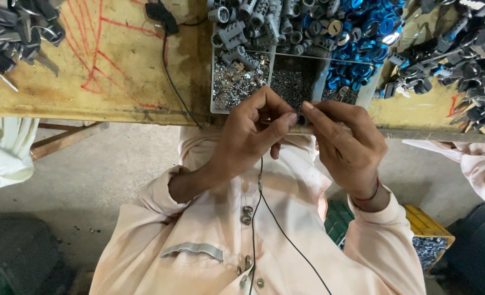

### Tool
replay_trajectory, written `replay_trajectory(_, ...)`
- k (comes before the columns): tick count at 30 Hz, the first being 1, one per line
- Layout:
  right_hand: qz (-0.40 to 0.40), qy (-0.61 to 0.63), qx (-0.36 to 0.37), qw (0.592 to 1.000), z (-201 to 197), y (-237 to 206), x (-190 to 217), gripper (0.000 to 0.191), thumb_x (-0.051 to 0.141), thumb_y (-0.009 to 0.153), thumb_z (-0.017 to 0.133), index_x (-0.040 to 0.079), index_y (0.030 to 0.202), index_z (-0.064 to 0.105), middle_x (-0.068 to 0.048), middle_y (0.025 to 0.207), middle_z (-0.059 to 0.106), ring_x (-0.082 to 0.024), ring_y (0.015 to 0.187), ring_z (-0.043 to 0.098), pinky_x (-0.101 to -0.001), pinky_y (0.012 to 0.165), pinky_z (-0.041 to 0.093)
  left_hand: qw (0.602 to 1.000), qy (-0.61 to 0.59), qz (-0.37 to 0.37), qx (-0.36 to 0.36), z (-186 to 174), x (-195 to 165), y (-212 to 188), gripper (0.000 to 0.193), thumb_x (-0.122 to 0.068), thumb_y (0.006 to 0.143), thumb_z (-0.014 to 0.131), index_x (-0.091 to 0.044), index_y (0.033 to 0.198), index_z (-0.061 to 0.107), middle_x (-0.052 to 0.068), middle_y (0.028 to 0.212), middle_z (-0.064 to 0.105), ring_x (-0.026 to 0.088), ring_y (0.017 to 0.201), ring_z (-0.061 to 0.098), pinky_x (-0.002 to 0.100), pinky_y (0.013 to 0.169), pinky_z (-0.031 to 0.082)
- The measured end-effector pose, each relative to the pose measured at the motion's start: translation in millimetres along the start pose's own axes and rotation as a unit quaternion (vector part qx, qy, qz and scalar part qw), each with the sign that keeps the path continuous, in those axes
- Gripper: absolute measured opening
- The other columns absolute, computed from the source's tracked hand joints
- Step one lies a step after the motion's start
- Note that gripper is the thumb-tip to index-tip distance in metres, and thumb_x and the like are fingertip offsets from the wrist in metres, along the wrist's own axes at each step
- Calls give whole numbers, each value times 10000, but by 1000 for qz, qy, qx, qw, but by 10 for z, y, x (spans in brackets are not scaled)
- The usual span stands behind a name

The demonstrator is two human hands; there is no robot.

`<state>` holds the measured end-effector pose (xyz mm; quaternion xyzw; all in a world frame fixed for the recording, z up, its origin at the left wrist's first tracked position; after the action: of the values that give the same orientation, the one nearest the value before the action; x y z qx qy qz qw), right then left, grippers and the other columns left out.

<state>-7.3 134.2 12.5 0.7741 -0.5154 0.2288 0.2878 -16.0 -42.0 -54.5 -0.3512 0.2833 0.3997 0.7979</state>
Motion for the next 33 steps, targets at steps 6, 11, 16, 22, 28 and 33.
replay_trajectory(6, -69, -64, 2, 996, -13, 1, 30, 392, -123, 931, 809, 76, 1265, 758, -96, 1179, 691, -209, 969, 731, -311, 760, 586, 995, 95, 15, -24, -15, -26, -37, 197, -146, 1054, 672, 23, 1049, 570, 53, 862, 628, 54, 643, 565, 215, 547, 483)
replay_trajectory(11, 23, -42, 30, 998, -32, 139, 142, 378, -39, 835, 854, -2, 1189, 729, -123, 1059, 681, -198, 857, 694, -319, 699, 556, 982, 95, 159, 39, 95, -38, -97, 337, -100, 1033, 718, 10, 1311, 564, 95, 1192, 675, 146, 1110, 708, 281, 970, 620)
replay_trajectory(16, 44, 8, 103, 994, -237, 456, 145, 273, -71, 909, 777, 45, 1149, 722, -87, 1091, 661, -193, 889, 705, -309, 742, 565, 963, 180, 197, -25, -79, -139, -91, 178, -37, 964, 782, -18, 1136, 738, 141, 1060, 786, 128, 931, 779, 254, 804, 658)
replay_trajectory(22, -59, -304, -43, 950, 14, 748, -184, 270, 103, 946, 879, 29, 1154, 722, -112, 954, 525, -297, 834, 593, -411, 699, 468, 941, 233, 246, 23, -121, -210, -16, 147, -17, 967, 779, -24, 1106, 733, 122, 1092, 775, 160, 971, 773, 284, 863, 641)
replay_trajectory(28, -13, -208, -66, 976, -31, 667, -226, 125, -35, 1066, 808, -1, 1107, 694, -131, 1048, 608, -249, 862, 626, -350, 719, 494, 923, 264, 273, 64, -172, -173, 29, 211, 41, 944, 747, -30, 1138, 706, 120, 1158, 755, 235, 1071, 774, 323, 940, 631)
replay_trajectory(33, 269, 279, 37, 921, -142, 368, -160, 163, -5, 1069, 617, -23, 1229, 638, -58, 990, 675, -106, 841, 678, -257, 743, 574, 818, 427, 379, 73, -167, -196, 45, 270, 44, 920, 752, -23, 1161, 652, 144, 1292, 671, 295, 1169, 707, 386, 987, 615)
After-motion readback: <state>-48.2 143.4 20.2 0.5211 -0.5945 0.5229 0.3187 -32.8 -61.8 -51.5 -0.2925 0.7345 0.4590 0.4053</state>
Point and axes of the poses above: each hand's wrist, its own y-axis towards the middle knuckle, its own z-axis out of the palm, x = y × z, the point moved 3 cm from there along y, towards the middle knuckle
